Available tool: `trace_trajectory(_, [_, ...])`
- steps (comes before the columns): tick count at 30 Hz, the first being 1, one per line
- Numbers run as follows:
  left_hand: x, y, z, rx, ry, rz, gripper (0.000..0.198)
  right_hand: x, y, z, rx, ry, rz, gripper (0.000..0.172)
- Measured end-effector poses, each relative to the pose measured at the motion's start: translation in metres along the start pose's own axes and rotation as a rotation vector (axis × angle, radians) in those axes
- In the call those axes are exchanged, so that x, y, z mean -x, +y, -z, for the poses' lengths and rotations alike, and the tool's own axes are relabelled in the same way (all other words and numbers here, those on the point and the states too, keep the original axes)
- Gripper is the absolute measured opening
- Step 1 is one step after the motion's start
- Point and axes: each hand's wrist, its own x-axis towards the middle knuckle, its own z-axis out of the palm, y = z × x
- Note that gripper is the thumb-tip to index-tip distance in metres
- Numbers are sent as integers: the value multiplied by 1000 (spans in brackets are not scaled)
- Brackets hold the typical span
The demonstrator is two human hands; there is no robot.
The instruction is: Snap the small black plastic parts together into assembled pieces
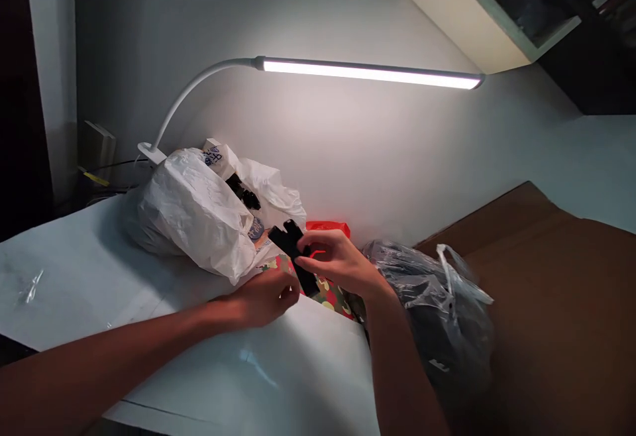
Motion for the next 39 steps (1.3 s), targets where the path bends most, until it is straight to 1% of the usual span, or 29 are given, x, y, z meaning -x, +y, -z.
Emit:
trace_trajectory(2, [-4,-1,-1,119,2,96,23,16,27,3,112,62,-73,14])
trace_trajectory(4, [-7,0,-1,202,2,149,24,27,56,1,271,99,-195,5])
trace_trajectory(6, [-10,1,1,254,-3,166,24,33,82,-4,475,142,-296,10])
trace_trajectory(8, [-13,4,4,309,-3,206,23,36,101,-9,655,157,-374,15])
trace_trajectory(10, [-15,6,7,354,-1,239,23,38,113,-12,753,126,-394,18])
trace_trajectory(13, [-18,10,11,382,28,249,23,42,122,-13,799,94,-344,17])
trace_trajectory(16, [-21,10,12,382,54,251,24,46,123,-10,810,131,-308,14])
trace_trajectory(19, [-20,9,9,336,78,237,24,49,112,-8,782,176,-291,19])
trace_trajectory(20, [-19,8,8,310,85,231,26,50,106,-8,744,190,-274,21])
trace_trajectory(22, [-17,6,6,222,106,205,34,53,91,-9,590,198,-200,24])
trace_trajectory(24, [-14,4,4,93,128,153,49,55,76,-11,383,136,-84,27])
trace_trajectory(26, [-12,4,4,-20,125,86,64,57,64,-14,218,17,17,27])
trace_trajectory(27, [-10,4,5,-56,103,54,67,59,59,-17,170,-32,49,26])
trace_trajectory(29, [-9,5,6,-96,39,-9,60,61,54,-22,126,-56,75,24])
trace_trajectory(31, [-9,6,8,-103,-6,-58,45,66,55,-29,110,-13,62,30])
trace_trajectory(33, [-10,7,10,-75,-7,-90,33,72,58,-38,82,41,23,45])
trace_trajectory(35, [-12,9,10,-7,16,-83,29,80,61,-52,25,129,-28,58])
trace_trajectory(37, [-14,10,10,64,36,-53,32,89,61,-70,-24,312,-69,66])
trace_trajectory(38, [-15,10,10,83,39,-38,34,95,59,-80,-33,418,-88,67])
trace_trajectory(39, [-15,11,10,86,49,-17,35,100,56,-91,-28,508,-103,64])
